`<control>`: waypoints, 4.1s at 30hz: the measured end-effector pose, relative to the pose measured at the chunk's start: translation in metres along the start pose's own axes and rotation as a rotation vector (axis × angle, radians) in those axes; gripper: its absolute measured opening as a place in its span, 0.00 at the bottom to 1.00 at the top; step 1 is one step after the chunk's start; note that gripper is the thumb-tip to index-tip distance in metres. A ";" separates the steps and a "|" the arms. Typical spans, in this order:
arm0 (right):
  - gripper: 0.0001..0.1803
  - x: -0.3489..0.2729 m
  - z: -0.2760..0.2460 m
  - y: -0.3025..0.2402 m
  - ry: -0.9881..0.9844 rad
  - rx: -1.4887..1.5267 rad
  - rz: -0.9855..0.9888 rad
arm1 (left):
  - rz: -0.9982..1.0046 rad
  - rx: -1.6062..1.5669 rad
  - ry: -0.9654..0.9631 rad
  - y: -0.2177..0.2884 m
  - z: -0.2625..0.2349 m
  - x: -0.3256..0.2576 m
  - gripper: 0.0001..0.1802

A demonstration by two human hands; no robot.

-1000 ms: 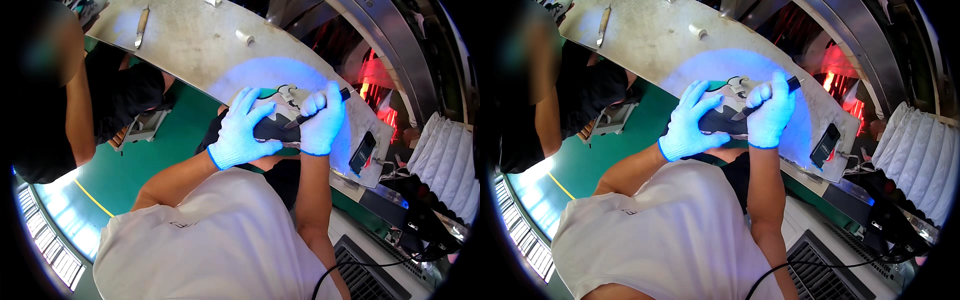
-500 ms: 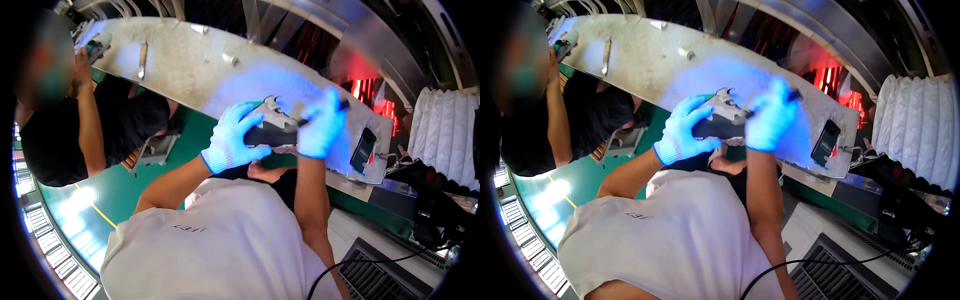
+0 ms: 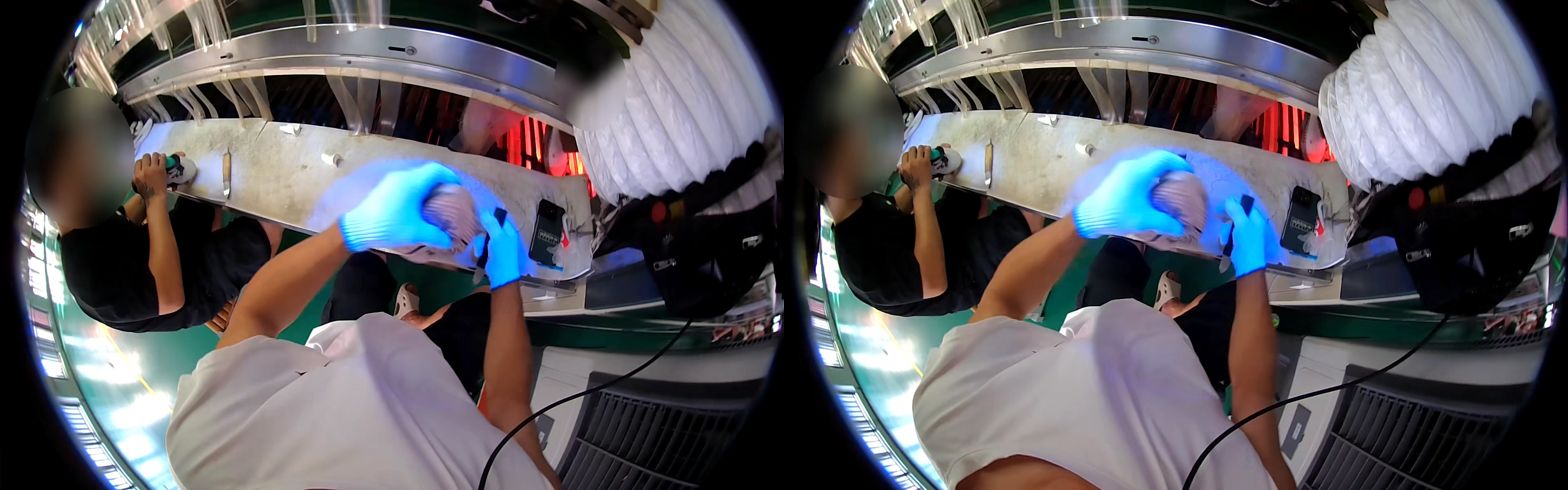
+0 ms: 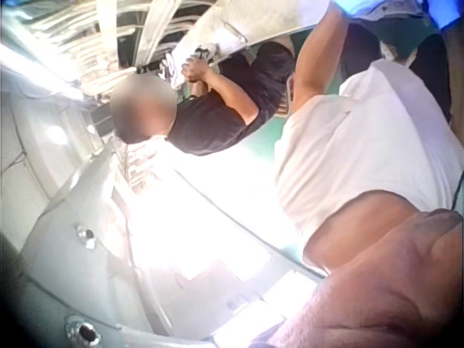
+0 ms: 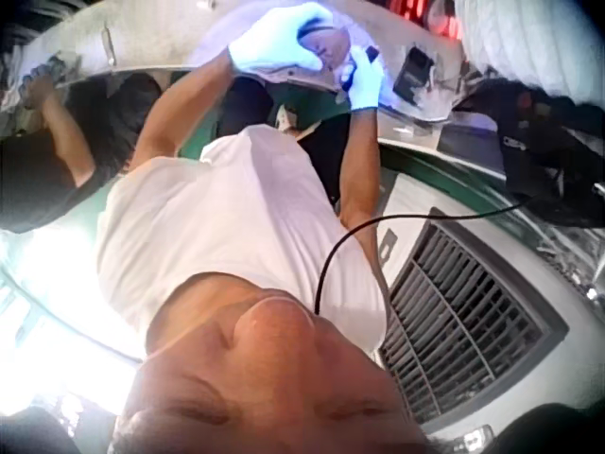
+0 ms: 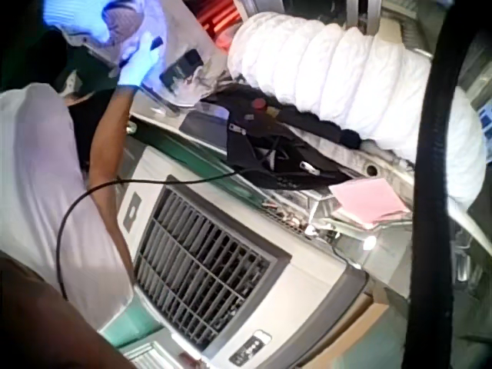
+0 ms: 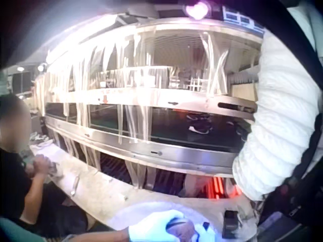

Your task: The person cleans a white and teal sneaker using a black brush and a white cloth. They scrub the sole and upper parts of the shoe, wipe it down, and inspect the surface repeatedly. The person handles the shoe with gloved hands, rotating it to access different areas.

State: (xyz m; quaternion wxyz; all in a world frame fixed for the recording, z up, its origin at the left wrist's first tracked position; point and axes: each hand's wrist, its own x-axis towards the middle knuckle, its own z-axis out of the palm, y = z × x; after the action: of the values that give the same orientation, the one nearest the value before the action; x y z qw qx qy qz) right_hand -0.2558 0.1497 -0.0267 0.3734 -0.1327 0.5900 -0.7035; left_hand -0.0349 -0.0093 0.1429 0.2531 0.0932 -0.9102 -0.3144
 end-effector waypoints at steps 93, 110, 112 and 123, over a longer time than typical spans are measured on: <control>0.14 0.019 -0.003 0.052 0.347 -0.838 -0.470 | -1.487 -0.354 0.600 -0.312 0.180 -0.340 0.18; 0.15 0.021 0.004 0.049 0.572 -1.141 -0.438 | -2.009 -0.164 0.059 -0.590 0.303 -0.442 0.28; 0.15 0.037 0.011 0.050 0.570 -1.191 -0.452 | -2.036 -0.172 0.074 -0.603 0.313 -0.443 0.28; 0.15 0.054 0.014 0.043 0.607 -1.318 -0.462 | -2.109 -0.160 0.071 -0.632 0.358 -0.446 0.28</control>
State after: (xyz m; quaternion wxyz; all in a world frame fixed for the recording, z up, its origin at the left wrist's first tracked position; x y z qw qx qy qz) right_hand -0.2681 0.1016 -0.0763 -0.1185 -0.2492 0.9221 -0.2714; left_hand 0.1674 -0.1707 -0.6694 -0.1161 0.8287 -0.3376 -0.4311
